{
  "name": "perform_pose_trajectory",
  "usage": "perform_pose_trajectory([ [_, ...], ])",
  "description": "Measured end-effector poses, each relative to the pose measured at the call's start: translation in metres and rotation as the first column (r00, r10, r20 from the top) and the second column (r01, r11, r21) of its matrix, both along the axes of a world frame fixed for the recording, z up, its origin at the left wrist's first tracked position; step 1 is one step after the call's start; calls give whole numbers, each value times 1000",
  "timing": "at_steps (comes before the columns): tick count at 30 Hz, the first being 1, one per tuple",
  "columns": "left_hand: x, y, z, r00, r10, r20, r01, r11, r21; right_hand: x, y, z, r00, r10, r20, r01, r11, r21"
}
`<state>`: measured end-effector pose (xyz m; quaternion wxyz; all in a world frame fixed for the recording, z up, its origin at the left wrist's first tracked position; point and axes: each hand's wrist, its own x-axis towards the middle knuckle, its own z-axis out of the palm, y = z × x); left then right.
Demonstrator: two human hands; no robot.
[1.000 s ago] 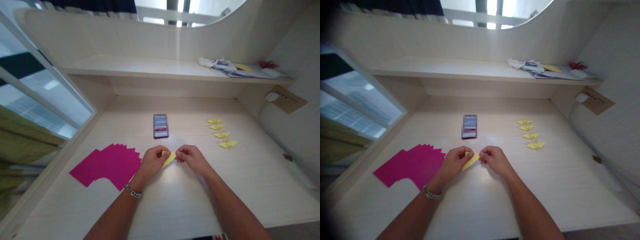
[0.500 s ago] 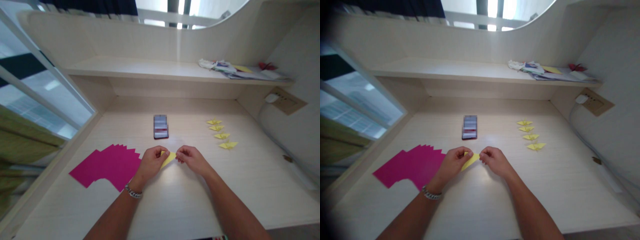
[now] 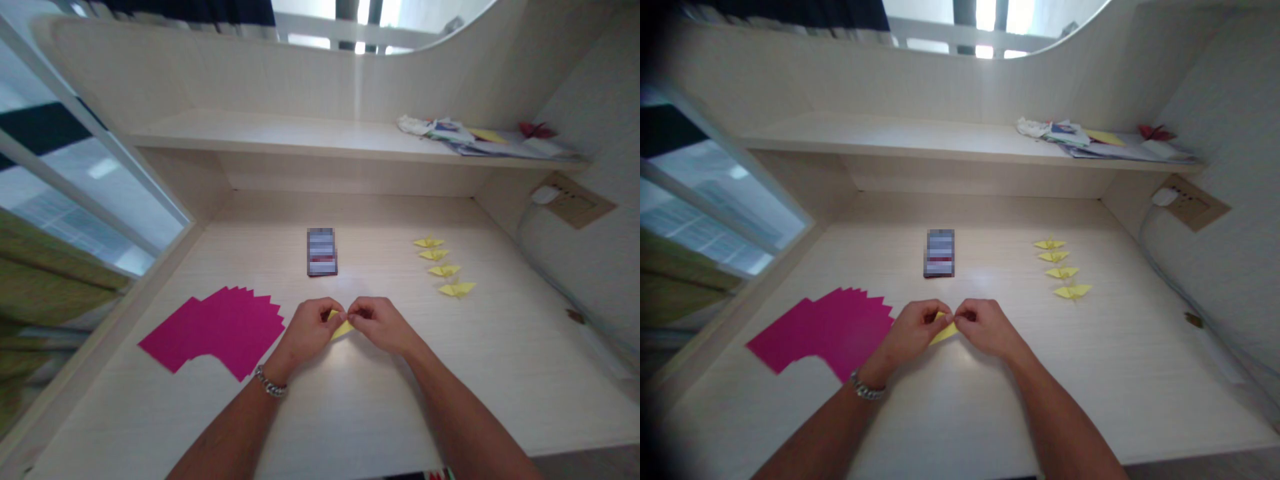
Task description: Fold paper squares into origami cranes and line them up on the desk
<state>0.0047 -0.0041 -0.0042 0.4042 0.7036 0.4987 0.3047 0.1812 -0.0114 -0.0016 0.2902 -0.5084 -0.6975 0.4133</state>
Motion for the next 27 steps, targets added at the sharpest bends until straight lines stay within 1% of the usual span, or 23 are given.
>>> perform_pose_trajectory([
  [5, 1, 0, 3, 998, 16, 66, -13, 998, -54, 4, 2, 2, 1000, -11, -4, 10, 997, -80],
  [9, -3, 2, 5, 992, 51, 116, -39, 993, -107, 16, 3, 3, 999, 6, -46, -14, 985, -169],
  [11, -8, 5, 7, 988, 82, 130, -64, 989, -137, 24, 6, 3, 998, 5, -70, -19, 981, -194],
  [13, -14, 8, 8, 979, 139, 149, -114, 980, -162, 32, 9, 2, 994, -32, -101, 11, 978, -209],
  [14, -16, 9, 8, 969, 179, 170, -151, 975, -165, 35, 11, 2, 990, -65, -129, 35, 975, -220],
  [16, -18, 11, 8, 953, 207, 221, -172, 971, -168, 37, 14, 2, 967, -148, -207, 102, 970, -220],
  [18, -15, 11, 5, 950, 193, 245, -150, 972, -182, 33, 14, 0, 942, -169, -290, 112, 973, -204],
  [20, -10, 9, 2, 955, 168, 246, -124, 975, -185, 24, 14, -3, 928, -147, -341, 82, 977, -196],
  [21, -7, 8, 1, 957, 159, 243, -117, 977, -177, 19, 13, -5, 926, -142, -349, 76, 977, -197],
  [24, -2, 7, -3, 966, 125, 227, -89, 983, -163, 8, 10, -11, 926, -169, -339, 111, 977, -183],
  [27, 1, 5, -4, 973, 54, 225, -19, 988, -156, 4, 9, -15, 935, -154, -319, 108, 982, -156],
])
